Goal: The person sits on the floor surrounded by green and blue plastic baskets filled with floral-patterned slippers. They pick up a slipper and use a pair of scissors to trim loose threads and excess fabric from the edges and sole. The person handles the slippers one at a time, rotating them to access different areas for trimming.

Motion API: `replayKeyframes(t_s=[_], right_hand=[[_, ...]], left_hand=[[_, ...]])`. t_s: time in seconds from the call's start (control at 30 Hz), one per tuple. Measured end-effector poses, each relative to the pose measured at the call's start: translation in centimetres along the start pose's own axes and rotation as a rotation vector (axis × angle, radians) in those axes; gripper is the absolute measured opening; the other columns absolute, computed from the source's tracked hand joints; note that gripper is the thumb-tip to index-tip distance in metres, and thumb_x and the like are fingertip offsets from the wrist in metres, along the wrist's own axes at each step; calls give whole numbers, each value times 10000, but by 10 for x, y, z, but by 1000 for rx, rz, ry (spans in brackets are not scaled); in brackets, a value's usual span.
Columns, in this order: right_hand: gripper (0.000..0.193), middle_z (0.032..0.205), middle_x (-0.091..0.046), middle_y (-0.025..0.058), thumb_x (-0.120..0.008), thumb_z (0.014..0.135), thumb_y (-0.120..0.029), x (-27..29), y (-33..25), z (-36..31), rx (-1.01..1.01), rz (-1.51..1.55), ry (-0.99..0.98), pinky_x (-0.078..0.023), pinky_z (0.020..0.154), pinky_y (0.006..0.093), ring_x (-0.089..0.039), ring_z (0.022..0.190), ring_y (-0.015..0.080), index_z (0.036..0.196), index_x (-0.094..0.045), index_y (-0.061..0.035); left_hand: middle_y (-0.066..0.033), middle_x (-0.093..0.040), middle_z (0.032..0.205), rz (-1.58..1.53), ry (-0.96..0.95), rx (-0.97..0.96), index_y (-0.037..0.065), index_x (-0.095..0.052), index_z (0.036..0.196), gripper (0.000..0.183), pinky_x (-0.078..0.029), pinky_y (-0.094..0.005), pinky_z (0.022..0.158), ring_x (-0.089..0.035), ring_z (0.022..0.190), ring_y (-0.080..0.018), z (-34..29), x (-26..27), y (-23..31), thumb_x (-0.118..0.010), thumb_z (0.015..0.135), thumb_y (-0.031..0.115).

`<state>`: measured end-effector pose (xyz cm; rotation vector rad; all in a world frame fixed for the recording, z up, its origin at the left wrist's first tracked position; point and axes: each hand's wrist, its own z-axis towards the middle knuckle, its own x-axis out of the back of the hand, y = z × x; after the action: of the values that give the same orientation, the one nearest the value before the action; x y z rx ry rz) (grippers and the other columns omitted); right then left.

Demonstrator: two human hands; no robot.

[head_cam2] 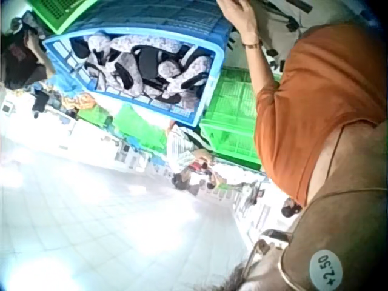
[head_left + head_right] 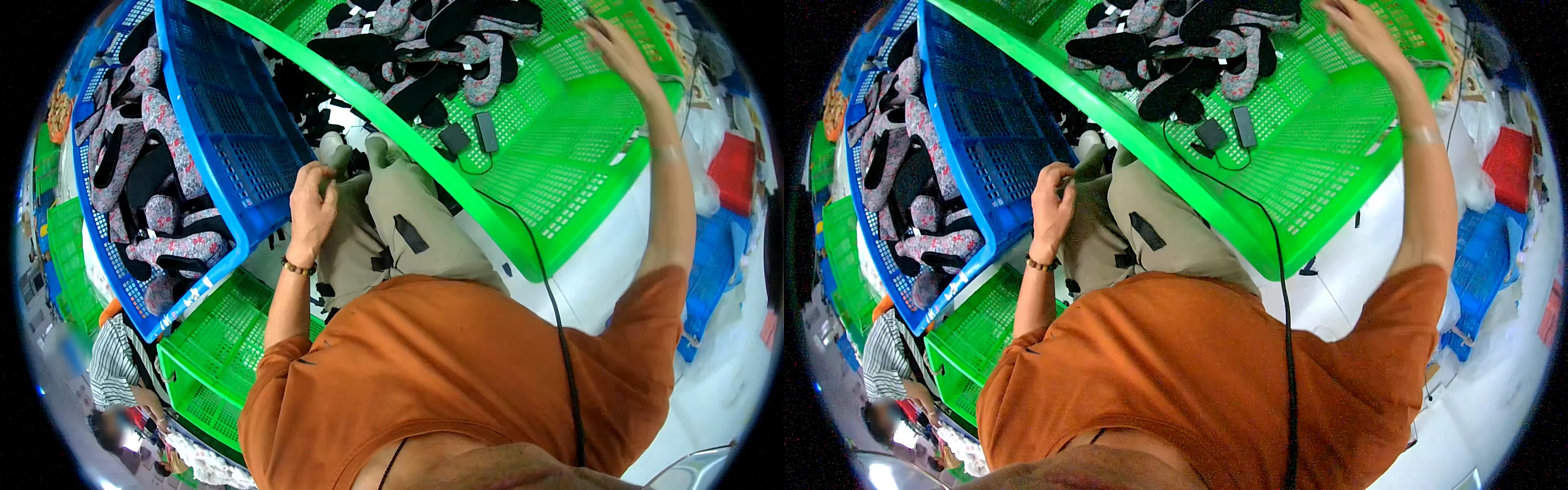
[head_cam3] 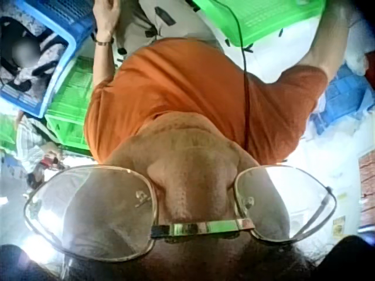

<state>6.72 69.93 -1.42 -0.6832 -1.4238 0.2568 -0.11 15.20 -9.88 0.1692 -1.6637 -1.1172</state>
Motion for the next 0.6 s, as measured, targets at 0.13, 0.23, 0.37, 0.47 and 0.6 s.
replayKeyframes(t_s=[0.13,0.23,0.37,0.47,0.6], right_hand=[[308,902,-667,44,-547,913,-291,-114,107,123,41,-176,-257,-460,639,289,-560,711,122,1059,-653,-42],[243,825,-668,62,-597,882,-238,-194,60,135,-49,-36,-407,-471,679,333,-571,732,145,1006,-668,-42],[207,842,-684,99,-606,863,-210,-275,122,119,-113,-108,-469,-485,726,342,-609,771,175,977,-684,-56],[200,864,-694,127,-606,852,-212,-304,188,97,-308,-75,-413,-488,749,362,-635,823,197,906,-714,-53],[336,861,-677,159,-725,745,-253,-340,305,45,-720,400,93,-500,691,386,-629,732,246,886,-662,46]], left_hand=[[-184,-558,1107,125,-18,38,-3,-582,995,194,-420,-407,921,-524,1063,-361,3,3,0,-584,804,29],[-185,-550,1156,172,70,109,-8,-582,1031,199,-430,-376,934,-534,1080,-346,-6,2,3,-584,836,32],[-179,-543,1187,224,112,179,-6,-588,1036,194,-412,-374,956,-525,1109,-334,-11,4,-2,-577,847,34],[-188,-534,1200,290,108,213,-9,-585,1024,185,-409,-374,957,-524,1112,-340,-12,6,4,-583,841,23],[-203,-523,1228,365,104,164,2,-598,1023,208,-406,-382,969,-524,1130,-353,-13,8,-13,-611,815,16]])
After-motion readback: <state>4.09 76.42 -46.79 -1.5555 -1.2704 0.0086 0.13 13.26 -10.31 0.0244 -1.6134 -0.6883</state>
